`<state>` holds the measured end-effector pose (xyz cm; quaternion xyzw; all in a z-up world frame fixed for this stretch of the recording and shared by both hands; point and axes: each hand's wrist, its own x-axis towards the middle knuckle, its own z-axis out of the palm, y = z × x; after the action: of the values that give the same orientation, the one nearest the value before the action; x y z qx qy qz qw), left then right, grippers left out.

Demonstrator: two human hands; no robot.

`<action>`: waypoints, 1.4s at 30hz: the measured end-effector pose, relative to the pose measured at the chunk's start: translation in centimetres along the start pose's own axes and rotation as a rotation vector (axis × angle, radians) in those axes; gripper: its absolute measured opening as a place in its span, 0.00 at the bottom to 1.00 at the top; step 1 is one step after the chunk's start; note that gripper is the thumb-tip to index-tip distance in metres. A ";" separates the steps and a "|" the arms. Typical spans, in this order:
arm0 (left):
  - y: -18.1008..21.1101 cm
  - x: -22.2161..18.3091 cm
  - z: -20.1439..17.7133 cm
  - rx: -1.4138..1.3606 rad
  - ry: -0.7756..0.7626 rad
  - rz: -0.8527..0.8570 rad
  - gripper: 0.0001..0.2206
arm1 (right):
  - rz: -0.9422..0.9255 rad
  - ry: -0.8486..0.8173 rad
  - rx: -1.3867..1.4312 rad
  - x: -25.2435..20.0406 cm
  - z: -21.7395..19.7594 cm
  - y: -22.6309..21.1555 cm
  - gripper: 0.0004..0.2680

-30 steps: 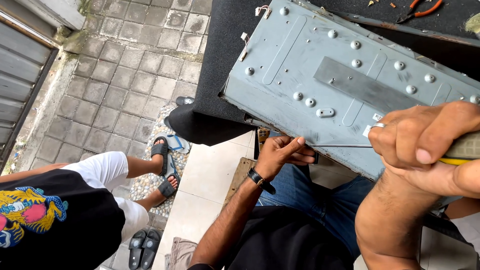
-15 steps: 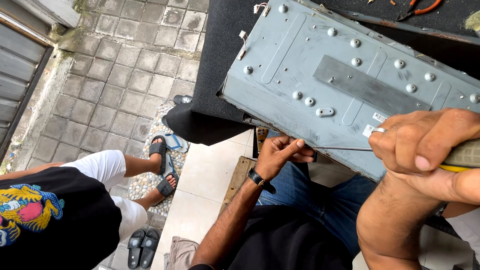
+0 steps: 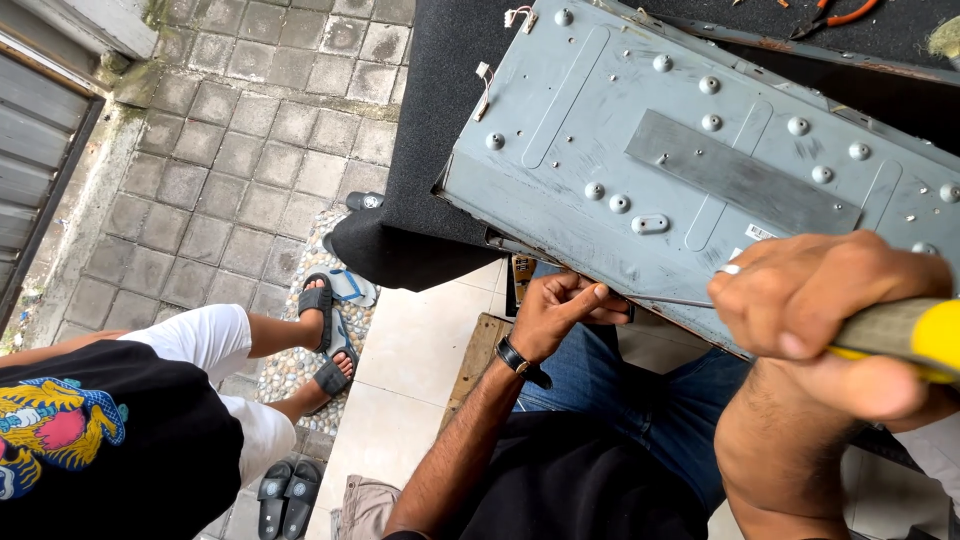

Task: Disassembling a flat-screen monitor using hands and a screwdriver

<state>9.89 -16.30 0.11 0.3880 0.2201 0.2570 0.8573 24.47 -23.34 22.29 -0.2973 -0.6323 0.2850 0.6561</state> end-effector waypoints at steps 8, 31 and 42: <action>-0.4 0.1 -0.2 0.036 -0.011 0.007 0.11 | 0.140 -0.051 -0.280 1.0 7.1 -2.9 0.19; 0.8 0.0 2.6 0.052 0.261 0.039 0.07 | 0.966 -0.206 -0.494 -25.6 4.0 -6.2 0.27; 1.1 -0.1 2.4 0.050 0.225 0.067 0.07 | 1.273 0.046 0.247 -25.0 0.7 -4.0 0.23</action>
<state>10.93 -17.09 2.46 0.3850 0.3082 0.3218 0.8082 22.82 -44.69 8.81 -0.5426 -0.2808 0.6824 0.4014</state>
